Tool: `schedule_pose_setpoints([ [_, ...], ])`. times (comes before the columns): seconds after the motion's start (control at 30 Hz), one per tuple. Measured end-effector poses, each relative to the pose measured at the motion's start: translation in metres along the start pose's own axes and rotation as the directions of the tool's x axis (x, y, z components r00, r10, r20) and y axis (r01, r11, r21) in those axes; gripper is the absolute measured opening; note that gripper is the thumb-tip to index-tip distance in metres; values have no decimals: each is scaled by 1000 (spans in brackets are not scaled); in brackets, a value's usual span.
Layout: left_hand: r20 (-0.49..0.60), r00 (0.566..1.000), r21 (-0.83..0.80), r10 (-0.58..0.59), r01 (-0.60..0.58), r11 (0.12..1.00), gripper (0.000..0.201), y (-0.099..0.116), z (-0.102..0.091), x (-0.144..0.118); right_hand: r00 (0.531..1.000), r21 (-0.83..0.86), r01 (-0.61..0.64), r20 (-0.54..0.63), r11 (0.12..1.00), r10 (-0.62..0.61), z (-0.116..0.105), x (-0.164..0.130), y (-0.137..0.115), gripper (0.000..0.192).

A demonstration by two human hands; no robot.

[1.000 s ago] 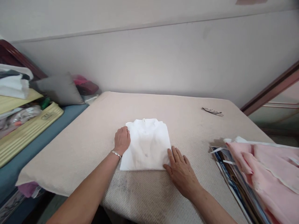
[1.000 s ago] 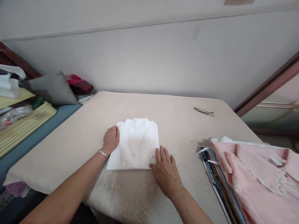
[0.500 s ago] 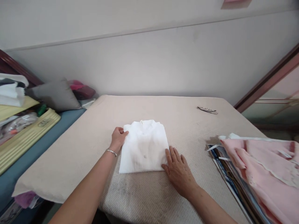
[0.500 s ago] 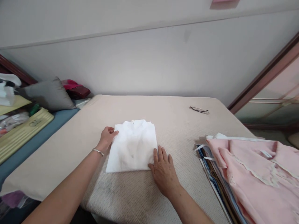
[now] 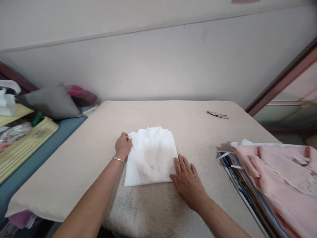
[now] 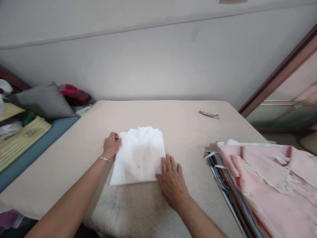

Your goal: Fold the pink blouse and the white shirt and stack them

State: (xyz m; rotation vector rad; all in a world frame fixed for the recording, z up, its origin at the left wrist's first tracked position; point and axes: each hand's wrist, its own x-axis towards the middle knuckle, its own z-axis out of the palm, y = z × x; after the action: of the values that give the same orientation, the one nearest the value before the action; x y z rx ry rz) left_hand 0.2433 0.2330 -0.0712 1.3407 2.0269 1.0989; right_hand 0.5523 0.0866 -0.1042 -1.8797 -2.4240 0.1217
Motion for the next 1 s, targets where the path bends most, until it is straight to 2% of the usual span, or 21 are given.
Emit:
schedule_pose_setpoints([
  [0.07, -38, 985, 220, 170, -157, 963, 26, 7, -1, -8, 1000, 1, 0, 5, 1000, 0, -1, 0, 0, 63],
  [0.13, 66, 929, 440, 365, -355, 825, 35, 9, 3, -19, 1000, 1, -4, 11, 1000, 4, -4, 0, 0, 63],
  [0.17, 150, 897, 508, 415, -430, 746, 42, 7, 6, -25, 1000, 3, -6, 15, 1000, 6, -5, -1, 0, 63],
  [0.2, 226, 877, 541, 423, -474, 694, 47, 4, 11, -30, 1000, 4, -7, 17, 1000, 7, -6, -1, 0, 63],
  [0.27, 318, 871, 585, 375, -491, 645, 56, -5, 21, -37, 1000, 8, -8, 23, 1000, 8, -8, -1, -1, 63],
  [0.37, 352, 882, 610, 312, -469, 638, 60, -14, 29, -40, 999, 6, -13, 41, 1000, 13, -8, 0, -3, 63],
  [0.47, 361, 881, 586, 306, -470, 660, 56, -10, 22, -40, 998, 20, -23, 51, 1000, 22, -10, 0, -1, 64],
  [0.53, 316, 908, 581, 277, -416, 700, 48, -5, 11, -41, 999, 63, 2, 43, 998, -5, -14, 1, 3, 63],
  [0.6, 212, 962, 584, 174, -268, 766, 41, -4, -2, -44, 999, 152, 26, 16, 988, -28, -22, 4, 10, 55],
  [0.63, 159, 982, 574, 101, -175, 800, 38, -5, -7, -45, 1000, 206, 8, -3, 979, -7, -26, 5, 14, 49],
  [0.7, 81, 995, 491, -59, 11, 871, 37, -10, -16, -47, 993, 325, -103, -18, 940, 115, -33, 10, 21, 37],
  [0.77, 72, 976, 312, -205, 173, 934, 36, -13, -20, -50, 963, 435, -252, 23, 864, 269, -36, 16, 25, 32],
  [0.83, 124, 943, 127, -308, 293, 948, 35, -12, -20, -53, 930, 517, -353, 106, 780, 351, -34, 22, 26, 31],
  [0.93, 270, 895, -13, -355, 372, 928, 31, -3, -19, -58, 902, 605, -425, 219, 673, 372, -28, 31, 25, 24],
  [1.0, 378, 853, -111, -360, 428, 897, 31, 5, -23, -61, 904, 659, -425, 269, 621, 334, -28, 33, 27, 14],
])
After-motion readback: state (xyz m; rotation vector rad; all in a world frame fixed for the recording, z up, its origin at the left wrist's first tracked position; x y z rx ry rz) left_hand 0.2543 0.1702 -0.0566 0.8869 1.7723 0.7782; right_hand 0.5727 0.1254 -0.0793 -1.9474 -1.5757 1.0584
